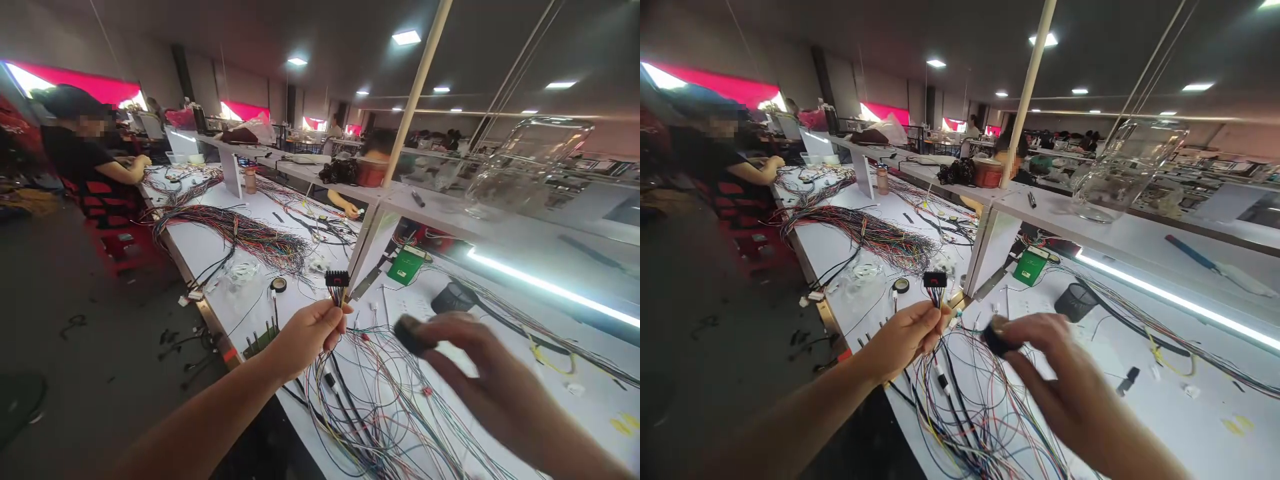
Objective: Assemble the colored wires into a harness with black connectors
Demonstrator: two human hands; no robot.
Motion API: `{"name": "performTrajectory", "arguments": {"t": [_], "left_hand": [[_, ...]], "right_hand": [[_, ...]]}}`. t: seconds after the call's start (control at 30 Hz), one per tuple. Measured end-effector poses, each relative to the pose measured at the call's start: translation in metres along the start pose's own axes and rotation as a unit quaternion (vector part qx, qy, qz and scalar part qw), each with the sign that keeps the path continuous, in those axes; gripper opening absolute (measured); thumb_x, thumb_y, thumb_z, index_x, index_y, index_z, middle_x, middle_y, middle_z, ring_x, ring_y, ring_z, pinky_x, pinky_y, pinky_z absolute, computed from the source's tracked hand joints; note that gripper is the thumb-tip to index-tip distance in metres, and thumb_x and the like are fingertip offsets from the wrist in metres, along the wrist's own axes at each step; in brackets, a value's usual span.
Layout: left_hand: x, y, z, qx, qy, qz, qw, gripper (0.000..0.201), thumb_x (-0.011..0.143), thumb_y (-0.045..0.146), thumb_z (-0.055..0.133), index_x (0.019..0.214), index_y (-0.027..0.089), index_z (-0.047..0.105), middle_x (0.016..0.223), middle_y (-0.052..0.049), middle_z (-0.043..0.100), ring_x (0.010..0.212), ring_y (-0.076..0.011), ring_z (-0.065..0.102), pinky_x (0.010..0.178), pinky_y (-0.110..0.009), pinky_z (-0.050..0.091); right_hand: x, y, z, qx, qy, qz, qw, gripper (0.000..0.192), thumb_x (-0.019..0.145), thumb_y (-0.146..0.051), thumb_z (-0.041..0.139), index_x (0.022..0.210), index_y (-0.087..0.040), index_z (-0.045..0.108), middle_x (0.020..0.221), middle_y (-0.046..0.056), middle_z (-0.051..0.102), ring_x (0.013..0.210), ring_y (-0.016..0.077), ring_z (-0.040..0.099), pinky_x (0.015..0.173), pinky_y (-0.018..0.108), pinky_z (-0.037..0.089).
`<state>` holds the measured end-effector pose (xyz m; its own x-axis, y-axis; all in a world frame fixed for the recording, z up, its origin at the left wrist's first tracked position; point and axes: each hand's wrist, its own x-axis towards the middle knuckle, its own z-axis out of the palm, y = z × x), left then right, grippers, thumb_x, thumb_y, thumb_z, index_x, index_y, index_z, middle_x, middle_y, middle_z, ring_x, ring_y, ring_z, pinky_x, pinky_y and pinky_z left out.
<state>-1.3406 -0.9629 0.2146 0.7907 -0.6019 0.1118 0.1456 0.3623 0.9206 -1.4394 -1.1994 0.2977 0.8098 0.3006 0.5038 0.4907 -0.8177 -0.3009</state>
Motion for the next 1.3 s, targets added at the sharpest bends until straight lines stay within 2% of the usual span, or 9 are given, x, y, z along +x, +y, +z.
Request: {"name": "performTrajectory", "arguments": {"t": [0.1, 0.17, 0.33, 0.5, 0.57, 0.73, 0.93, 1.13, 1.3], "left_hand": [[0.005, -0.003, 0.003, 0.051, -0.022, 0.011, 0.998, 0.029, 0.092, 0.042, 0.048, 0.098, 0.015, 0.056, 0.073, 0.001, 0.049, 0.056, -0.0082, 0.04, 0.055, -0.024, 0.03], [0.007, -0.004, 0.001, 0.097, -0.039, 0.023, 0.994, 0.025, 0.093, 0.038, 0.045, 0.097, 0.015, 0.055, 0.069, 0.001, 0.049, 0.06, -0.0105, 0.043, 0.061, -0.025, 0.035], [0.013, -0.006, -0.001, 0.147, -0.073, 0.035, 0.986, 0.015, 0.09, 0.023, 0.043, 0.095, 0.016, 0.055, 0.071, 0.0, 0.051, 0.066, -0.0132, 0.05, 0.067, -0.029, 0.041], [0.016, 0.003, 0.002, 0.167, -0.127, 0.03, 0.977, 0.016, 0.081, 0.012, 0.045, 0.093, 0.017, 0.054, 0.07, -0.001, 0.054, 0.067, -0.0141, 0.053, 0.067, -0.029, 0.043], [0.016, 0.007, 0.003, 0.164, -0.137, 0.028, 0.976, 0.01, 0.084, 0.017, 0.044, 0.087, 0.016, 0.054, 0.07, -0.002, 0.055, 0.068, -0.0145, 0.055, 0.068, -0.029, 0.044], [0.015, 0.001, 0.007, 0.175, -0.092, 0.03, 0.98, 0.033, 0.095, 0.044, 0.037, 0.084, 0.017, 0.052, 0.059, 0.001, 0.052, 0.055, -0.0117, 0.05, 0.057, -0.025, 0.041], [0.012, -0.014, 0.008, 0.09, -0.033, 0.059, 0.994, 0.037, 0.095, 0.048, 0.039, 0.087, 0.015, 0.054, 0.075, -0.001, 0.054, 0.05, -0.0073, 0.046, 0.053, -0.025, 0.037], [0.005, -0.019, 0.003, -0.034, -0.096, 0.009, 0.995, 0.031, 0.093, 0.043, 0.048, 0.106, 0.015, 0.056, 0.08, -0.002, 0.057, 0.051, -0.0072, 0.052, 0.053, -0.024, 0.037], [0.001, -0.023, 0.002, -0.135, -0.041, 0.029, 0.99, 0.035, 0.092, 0.041, 0.052, 0.114, 0.014, 0.056, 0.085, -0.006, 0.061, 0.055, -0.0082, 0.053, 0.053, -0.023, 0.04]], "right_hand": [[0.014, -0.022, 0.033, 0.05, -0.071, 0.004, 0.996, 0.018, 0.093, -0.024, 0.049, 0.11, -0.028, 0.047, 0.103, 0.007, 0.061, 0.097, 0.0223, 0.059, 0.08, 0.039, 0.052], [0.025, -0.027, 0.046, 0.049, -0.081, 0.005, 0.996, 0.015, 0.094, -0.025, 0.048, 0.108, -0.027, 0.045, 0.103, 0.006, 0.06, 0.097, 0.0213, 0.057, 0.082, 0.039, 0.05], [0.04, -0.03, 0.05, 0.012, -0.108, -0.002, 0.994, 0.003, 0.094, -0.024, 0.045, 0.095, -0.025, 0.043, 0.092, 0.003, 0.06, 0.085, 0.019, 0.055, 0.077, 0.037, 0.045], [0.045, -0.036, 0.05, -0.064, -0.119, 0.014, 0.991, 0.011, 0.093, -0.018, 0.042, 0.083, -0.023, 0.041, 0.078, 0.0, 0.06, 0.072, 0.0177, 0.053, 0.075, 0.038, 0.04], [0.046, -0.037, 0.05, -0.096, -0.12, 0.02, 0.988, 0.012, 0.092, -0.017, 0.044, 0.081, -0.022, 0.042, 0.076, 0.0, 0.06, 0.07, 0.0177, 0.054, 0.075, 0.039, 0.039], [0.047, -0.037, 0.054, -0.124, -0.12, 0.024, 0.985, 0.012, 0.088, -0.015, 0.045, 0.079, -0.022, 0.043, 0.074, 0.001, 0.061, 0.07, 0.0183, 0.056, 0.074, 0.038, 0.038], [0.051, -0.024, 0.058, -0.104, -0.075, 0.035, 0.991, 0.014, 0.09, -0.021, 0.047, 0.078, -0.022, 0.041, 0.072, -0.001, 0.059, 0.067, 0.0169, 0.055, 0.072, 0.035, 0.038], [0.062, -0.007, 0.066, -0.027, -0.089, 0.051, 0.994, 0.01, 0.089, -0.022, 0.049, 0.082, -0.023, 0.042, 0.079, -0.001, 0.061, 0.072, 0.0167, 0.056, 0.071, 0.034, 0.043], [0.07, -0.009, 0.086, 0.011, 0.024, 0.065, 0.998, 0.01, 0.084, -0.028, 0.062, 0.087, -0.022, 0.055, 0.105, 0.005, 0.062, 0.1, 0.0218, 0.057, 0.086, 0.039, 0.045]]}}
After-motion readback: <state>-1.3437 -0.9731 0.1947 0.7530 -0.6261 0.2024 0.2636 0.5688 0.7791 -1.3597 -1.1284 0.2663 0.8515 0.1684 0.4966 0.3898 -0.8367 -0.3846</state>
